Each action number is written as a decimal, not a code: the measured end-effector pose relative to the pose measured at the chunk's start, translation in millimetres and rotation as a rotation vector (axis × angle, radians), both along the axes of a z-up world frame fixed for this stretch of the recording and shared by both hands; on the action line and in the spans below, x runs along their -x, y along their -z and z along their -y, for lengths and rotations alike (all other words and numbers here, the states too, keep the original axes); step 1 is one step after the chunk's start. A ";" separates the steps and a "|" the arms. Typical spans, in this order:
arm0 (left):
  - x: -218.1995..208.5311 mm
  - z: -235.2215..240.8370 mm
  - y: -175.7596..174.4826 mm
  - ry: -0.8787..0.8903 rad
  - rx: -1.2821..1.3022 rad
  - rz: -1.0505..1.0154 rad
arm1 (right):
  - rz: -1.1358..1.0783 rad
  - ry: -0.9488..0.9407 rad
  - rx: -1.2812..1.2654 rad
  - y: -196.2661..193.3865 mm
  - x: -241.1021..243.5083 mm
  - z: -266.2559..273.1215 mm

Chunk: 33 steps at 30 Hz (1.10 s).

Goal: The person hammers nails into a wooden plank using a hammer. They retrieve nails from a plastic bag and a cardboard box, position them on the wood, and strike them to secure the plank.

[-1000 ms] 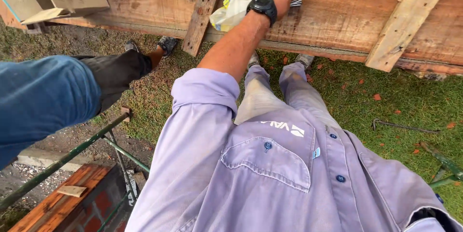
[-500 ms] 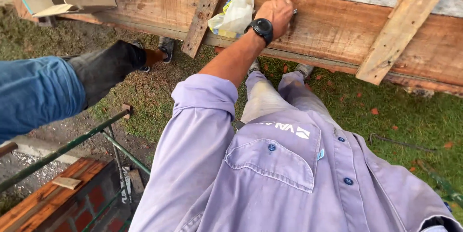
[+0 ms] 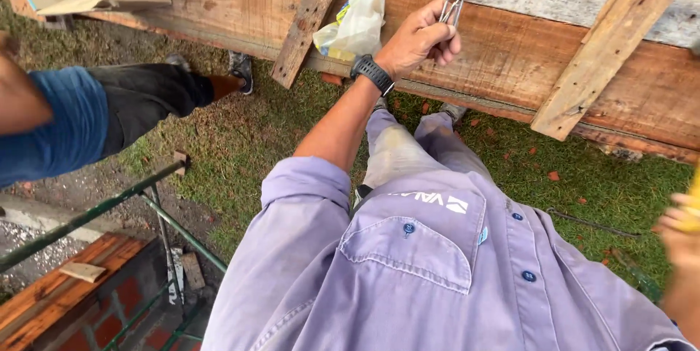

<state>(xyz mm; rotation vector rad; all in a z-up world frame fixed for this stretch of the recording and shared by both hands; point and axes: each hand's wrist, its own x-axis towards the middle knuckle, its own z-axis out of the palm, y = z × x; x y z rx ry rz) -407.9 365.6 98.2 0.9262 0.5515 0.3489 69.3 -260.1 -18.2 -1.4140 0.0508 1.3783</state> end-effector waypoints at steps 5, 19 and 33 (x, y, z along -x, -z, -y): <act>-7.4 5.0 9.0 -0.009 0.039 0.054 | 0.633 -0.172 0.593 -107.4 167.4 -189.5; 7.0 4.6 -19.1 -0.048 0.230 0.212 | 0.861 -0.566 0.109 -228.9 251.0 -410.5; 37.4 9.9 -41.5 -0.157 0.543 0.388 | 0.655 -0.623 -0.223 -234.4 324.1 -555.6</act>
